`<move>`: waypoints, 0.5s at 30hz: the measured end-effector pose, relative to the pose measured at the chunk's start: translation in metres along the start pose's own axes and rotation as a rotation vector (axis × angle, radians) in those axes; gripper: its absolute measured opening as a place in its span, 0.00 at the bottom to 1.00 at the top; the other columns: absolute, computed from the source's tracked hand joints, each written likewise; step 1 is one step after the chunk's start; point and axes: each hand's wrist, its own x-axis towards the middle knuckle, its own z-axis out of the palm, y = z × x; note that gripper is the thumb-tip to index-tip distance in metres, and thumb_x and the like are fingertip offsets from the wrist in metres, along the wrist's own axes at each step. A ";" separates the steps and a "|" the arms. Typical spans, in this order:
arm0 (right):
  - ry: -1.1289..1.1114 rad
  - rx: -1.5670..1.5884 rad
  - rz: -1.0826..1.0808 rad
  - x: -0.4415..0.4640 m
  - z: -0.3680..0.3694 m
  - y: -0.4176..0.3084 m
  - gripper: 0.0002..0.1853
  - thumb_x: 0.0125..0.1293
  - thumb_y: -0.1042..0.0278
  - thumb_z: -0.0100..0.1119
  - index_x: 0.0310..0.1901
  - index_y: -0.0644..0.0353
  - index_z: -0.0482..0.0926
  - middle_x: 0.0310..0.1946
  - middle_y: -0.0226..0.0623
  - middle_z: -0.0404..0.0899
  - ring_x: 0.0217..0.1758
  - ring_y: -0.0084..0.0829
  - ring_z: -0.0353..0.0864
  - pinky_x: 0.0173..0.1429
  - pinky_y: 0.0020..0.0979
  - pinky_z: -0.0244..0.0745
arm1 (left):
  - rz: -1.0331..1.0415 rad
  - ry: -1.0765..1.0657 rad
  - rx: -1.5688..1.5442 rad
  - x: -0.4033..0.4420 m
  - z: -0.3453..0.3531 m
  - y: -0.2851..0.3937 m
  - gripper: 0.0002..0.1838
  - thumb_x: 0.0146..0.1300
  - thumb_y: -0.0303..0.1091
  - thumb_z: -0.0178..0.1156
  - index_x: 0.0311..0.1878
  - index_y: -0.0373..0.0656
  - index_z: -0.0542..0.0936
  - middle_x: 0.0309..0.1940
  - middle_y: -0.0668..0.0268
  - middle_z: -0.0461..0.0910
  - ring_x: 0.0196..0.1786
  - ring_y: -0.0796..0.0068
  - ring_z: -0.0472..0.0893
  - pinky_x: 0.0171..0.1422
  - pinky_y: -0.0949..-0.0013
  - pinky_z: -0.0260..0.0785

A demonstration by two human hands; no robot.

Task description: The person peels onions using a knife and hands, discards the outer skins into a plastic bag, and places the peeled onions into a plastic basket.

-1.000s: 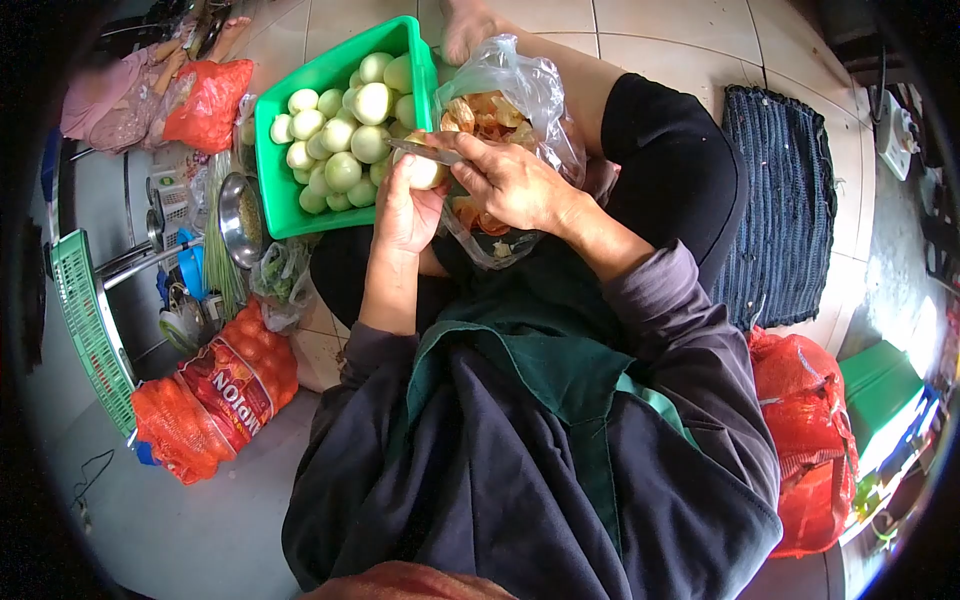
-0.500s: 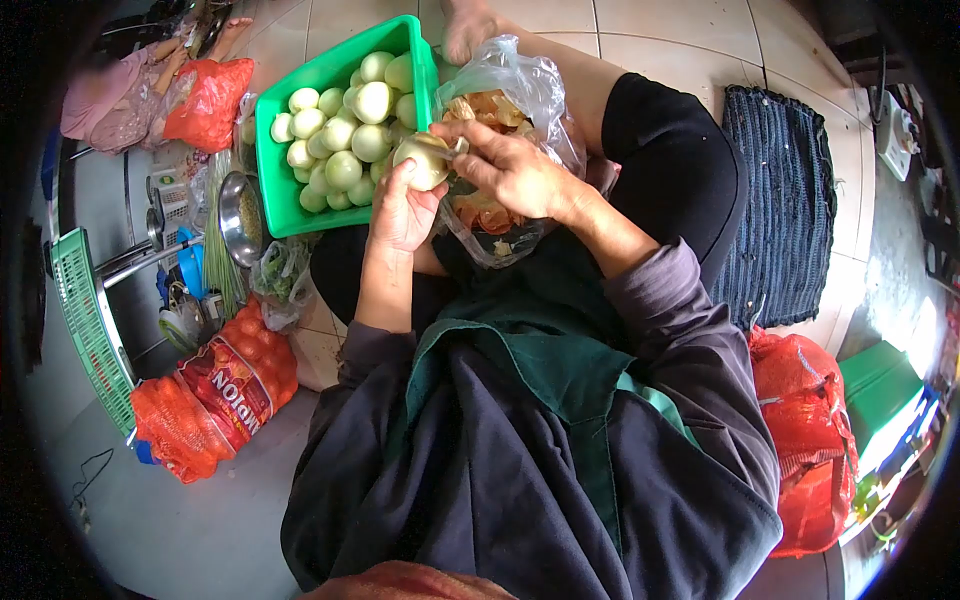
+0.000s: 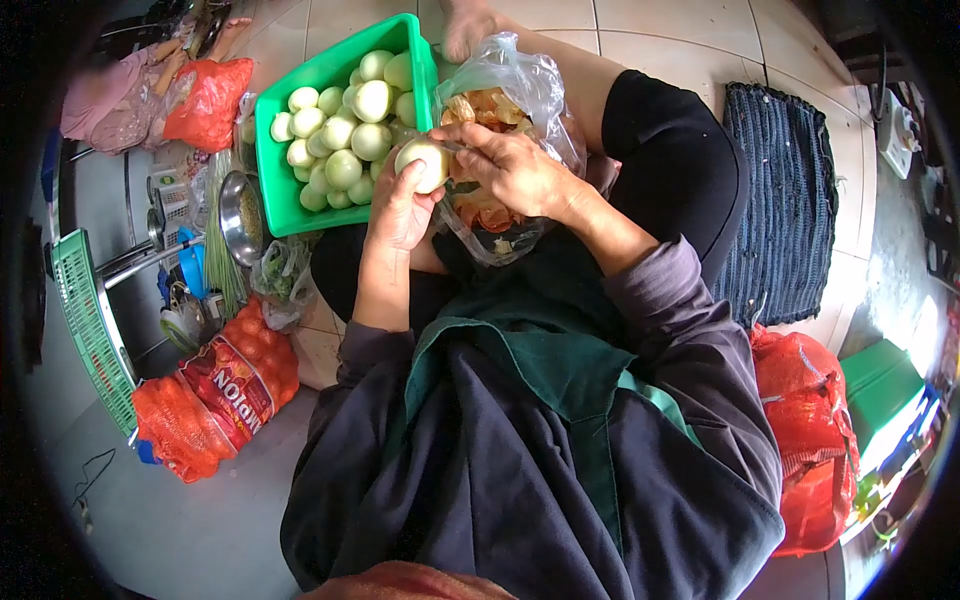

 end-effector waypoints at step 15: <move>-0.070 -0.218 -0.076 -0.004 0.000 -0.001 0.23 0.70 0.66 0.49 0.65 0.55 0.64 0.35 0.52 0.81 0.42 0.52 0.81 0.48 0.47 0.74 | 0.082 0.021 0.176 0.000 0.001 0.004 0.25 0.57 0.33 0.69 0.56 0.42 0.70 0.40 0.71 0.76 0.36 0.86 0.73 0.36 0.81 0.68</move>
